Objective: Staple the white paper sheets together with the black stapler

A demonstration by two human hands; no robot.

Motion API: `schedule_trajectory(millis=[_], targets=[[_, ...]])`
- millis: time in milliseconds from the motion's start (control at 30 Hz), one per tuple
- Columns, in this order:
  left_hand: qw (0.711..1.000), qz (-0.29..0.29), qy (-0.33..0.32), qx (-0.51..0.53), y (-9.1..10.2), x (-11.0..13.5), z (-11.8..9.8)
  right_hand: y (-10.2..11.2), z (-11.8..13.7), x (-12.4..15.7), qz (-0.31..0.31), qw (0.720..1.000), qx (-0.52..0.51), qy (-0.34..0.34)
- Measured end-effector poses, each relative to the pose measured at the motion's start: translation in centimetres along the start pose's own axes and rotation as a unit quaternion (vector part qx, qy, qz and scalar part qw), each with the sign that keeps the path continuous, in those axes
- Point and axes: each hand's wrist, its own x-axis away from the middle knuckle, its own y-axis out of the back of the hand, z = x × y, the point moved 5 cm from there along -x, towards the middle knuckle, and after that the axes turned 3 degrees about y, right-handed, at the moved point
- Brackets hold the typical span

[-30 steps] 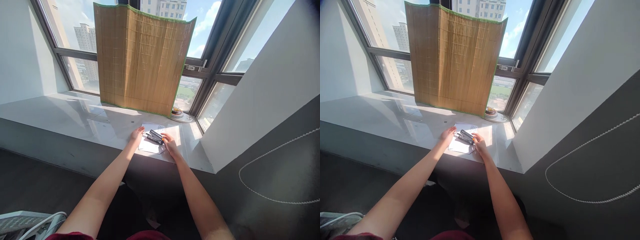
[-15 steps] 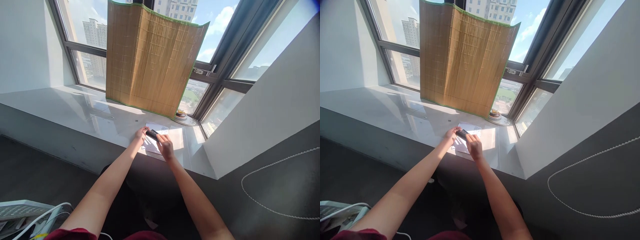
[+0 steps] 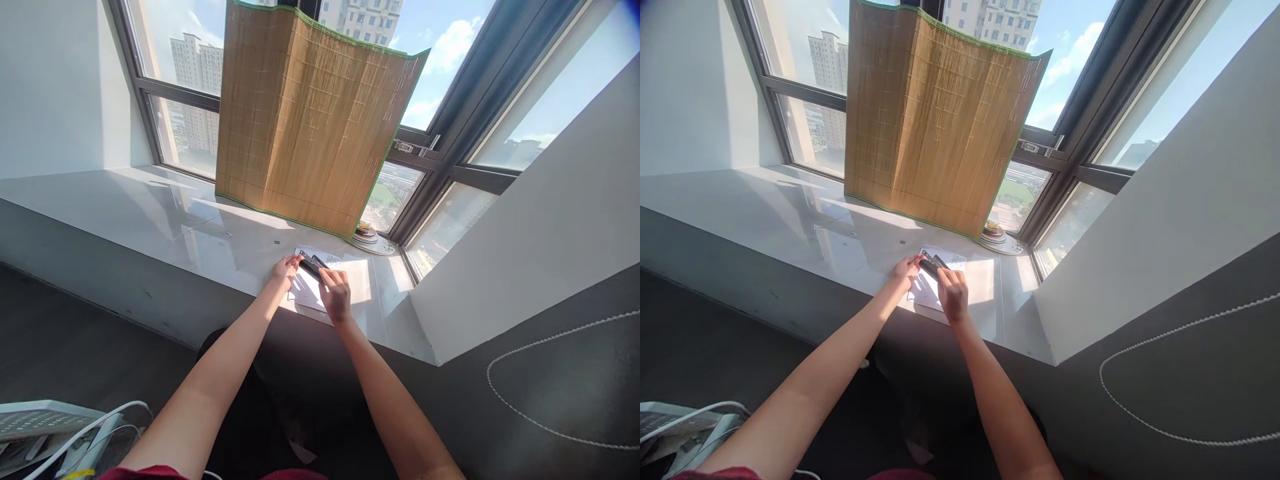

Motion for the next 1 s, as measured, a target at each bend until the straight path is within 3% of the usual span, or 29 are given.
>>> schedule_trajectory(millis=[100, 167, 300, 400, 500, 600, 667, 800, 933, 1000], targets=[[0.999, -0.036, 0.025, 0.013, 0.1, 0.4, -0.1, 0.2, -1.9, 1.1, -0.089, 0.98, -0.037, -0.175], [0.998, -0.047, 0.03, 0.015, 0.0, 0.7, -0.3, -0.3, -2.9, 2.1, -0.104, 0.956, -0.079, -0.262], [0.998, -0.051, 0.022, 0.003, -0.2, 1.5, -0.6, -0.8, -3.9, 4.0, -0.091, 0.932, -0.114, -0.332], [0.999, -0.042, 0.006, -0.011, -0.7, 2.2, -0.6, 0.0, -3.4, 4.0, -0.1, 0.95, -0.08, -0.286], [0.999, 0.011, -0.01, -0.031, -1.9, 3.0, -0.6, 0.9, -1.5, 2.1, -0.132, 0.979, -0.02, -0.154], [0.996, 0.084, -0.024, -0.035, -3.2, 3.6, -0.8, -0.5, 1.0, -1.3, -0.054, 0.998, -0.01, -0.023], [0.994, 0.1, -0.019, -0.04, -3.3, 3.6, -0.9, -2.1, 2.1, -3.4, 0.02, 1.0, -0.003, 0.023], [0.992, 0.113, -0.007, -0.062, -3.0, 3.4, -1.0, -4.5, 2.9, -6.0, 0.104, 0.993, 0.053, 0.018], [0.984, 0.169, 0.014, -0.06, -3.5, 3.6, -0.9, -4.9, 3.0, -6.4, 0.103, 0.991, 0.083, -0.007], [0.984, 0.164, 0.031, -0.057, -3.6, 3.8, -0.8, -4.6, 2.9, -6.2, 0.106, 0.991, 0.087, 0.003]])
